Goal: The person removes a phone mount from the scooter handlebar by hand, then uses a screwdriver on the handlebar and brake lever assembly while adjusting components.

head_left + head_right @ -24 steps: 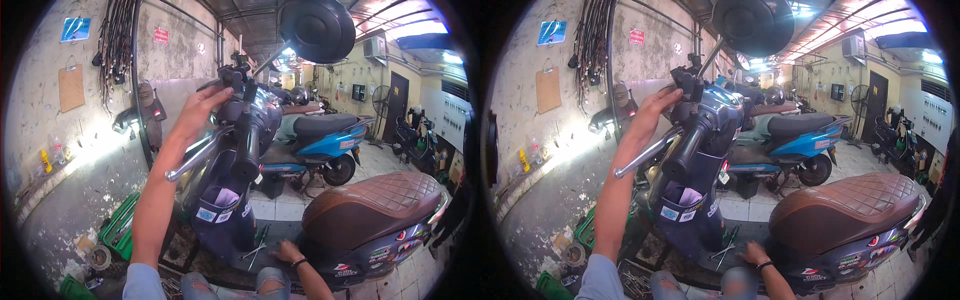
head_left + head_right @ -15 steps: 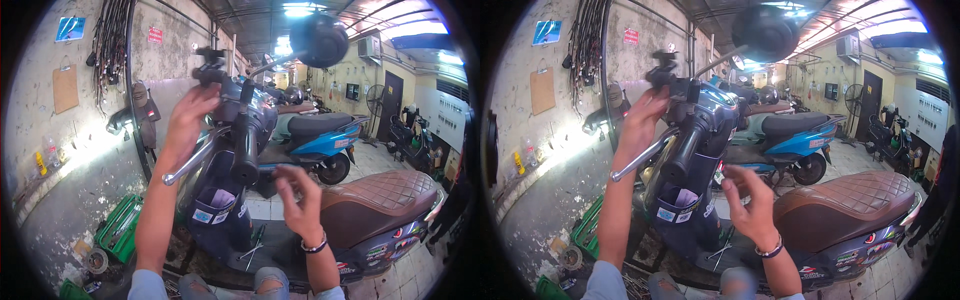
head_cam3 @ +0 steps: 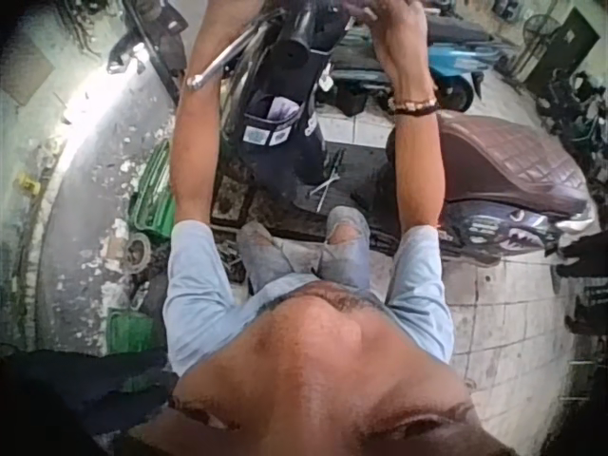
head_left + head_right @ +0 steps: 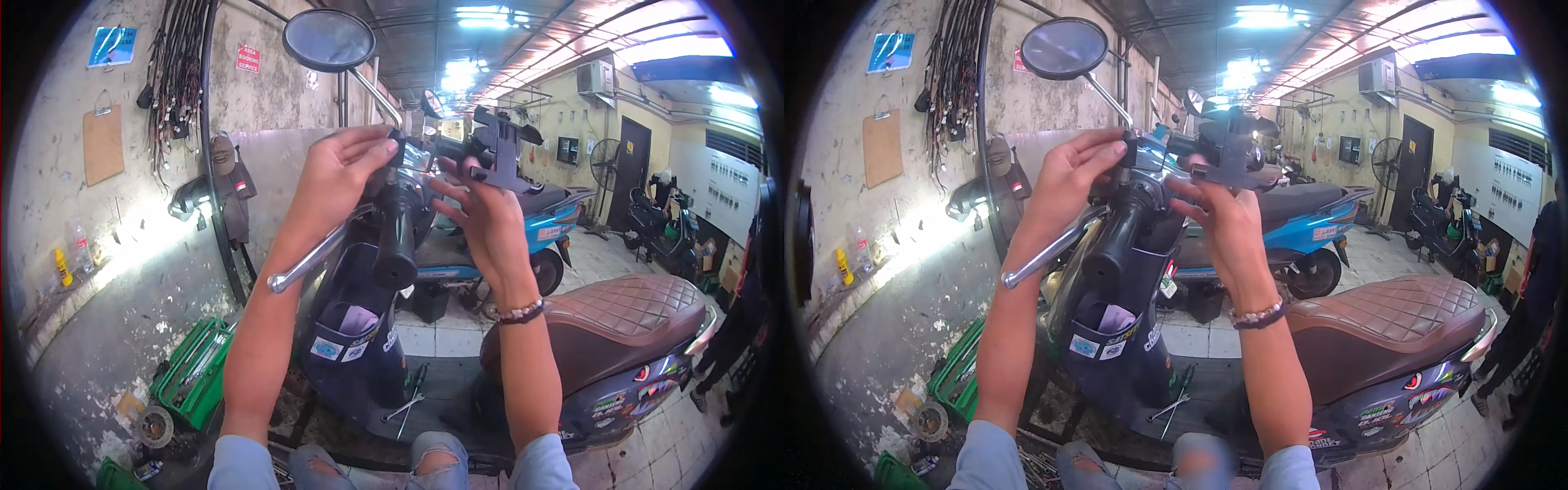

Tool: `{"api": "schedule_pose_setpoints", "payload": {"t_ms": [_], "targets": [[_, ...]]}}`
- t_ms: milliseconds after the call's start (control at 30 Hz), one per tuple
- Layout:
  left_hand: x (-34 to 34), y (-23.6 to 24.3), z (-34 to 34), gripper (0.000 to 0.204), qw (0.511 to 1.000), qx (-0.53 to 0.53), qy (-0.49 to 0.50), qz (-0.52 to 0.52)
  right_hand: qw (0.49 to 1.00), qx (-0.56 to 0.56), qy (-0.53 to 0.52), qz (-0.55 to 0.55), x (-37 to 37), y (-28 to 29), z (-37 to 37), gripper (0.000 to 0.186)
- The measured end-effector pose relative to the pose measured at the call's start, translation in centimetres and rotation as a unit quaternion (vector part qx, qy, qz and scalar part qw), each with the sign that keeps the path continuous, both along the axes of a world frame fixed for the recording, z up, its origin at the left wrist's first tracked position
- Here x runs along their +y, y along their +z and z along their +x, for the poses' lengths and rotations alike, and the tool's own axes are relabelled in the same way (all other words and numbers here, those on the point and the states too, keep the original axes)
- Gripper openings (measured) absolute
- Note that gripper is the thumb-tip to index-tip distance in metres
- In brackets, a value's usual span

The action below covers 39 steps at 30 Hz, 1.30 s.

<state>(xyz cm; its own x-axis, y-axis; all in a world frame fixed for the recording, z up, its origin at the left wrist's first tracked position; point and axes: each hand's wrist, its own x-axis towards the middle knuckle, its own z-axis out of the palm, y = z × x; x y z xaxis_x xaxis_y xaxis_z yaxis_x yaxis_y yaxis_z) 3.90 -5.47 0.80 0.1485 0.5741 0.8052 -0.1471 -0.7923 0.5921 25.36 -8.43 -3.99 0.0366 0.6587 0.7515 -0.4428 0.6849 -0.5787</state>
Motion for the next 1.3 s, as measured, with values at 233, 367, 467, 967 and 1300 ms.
{"api": "schedule_pose_setpoints", "payload": {"t_ms": [233, 367, 467, 967, 1300], "targets": [[0.5, -0.4, 0.4, 0.030, 0.999, -0.008, -0.031, 0.032, 0.988, -0.010, -0.104, -0.117, 3.0, 1.6, -1.1, 0.048], [0.5, -0.8, 0.3, 0.027, 0.998, -0.017, -0.004, 0.057, 0.966, -0.054, -0.251, -0.013, 1.2, 1.1, -2.6, 0.046], [0.4, -0.8, 0.4, 0.025, 0.997, -0.034, -0.042, 0.052, 0.910, -0.144, -0.345, 0.180, -1.3, 3.0, -4.3, 0.055], [-1.4, -1.1, -0.7, 0.030, 0.993, 0.029, 0.089, -0.077, 0.990, -0.075, -0.055, 0.104, 2.5, 5.5, -6.2, 0.044], [-1.3, -2.1, -1.4, 0.028, 0.997, 0.069, 0.038, 0.005, 0.993, -0.106, -0.044, 0.033, 4.4, 7.1, -5.5, 0.045]]}}
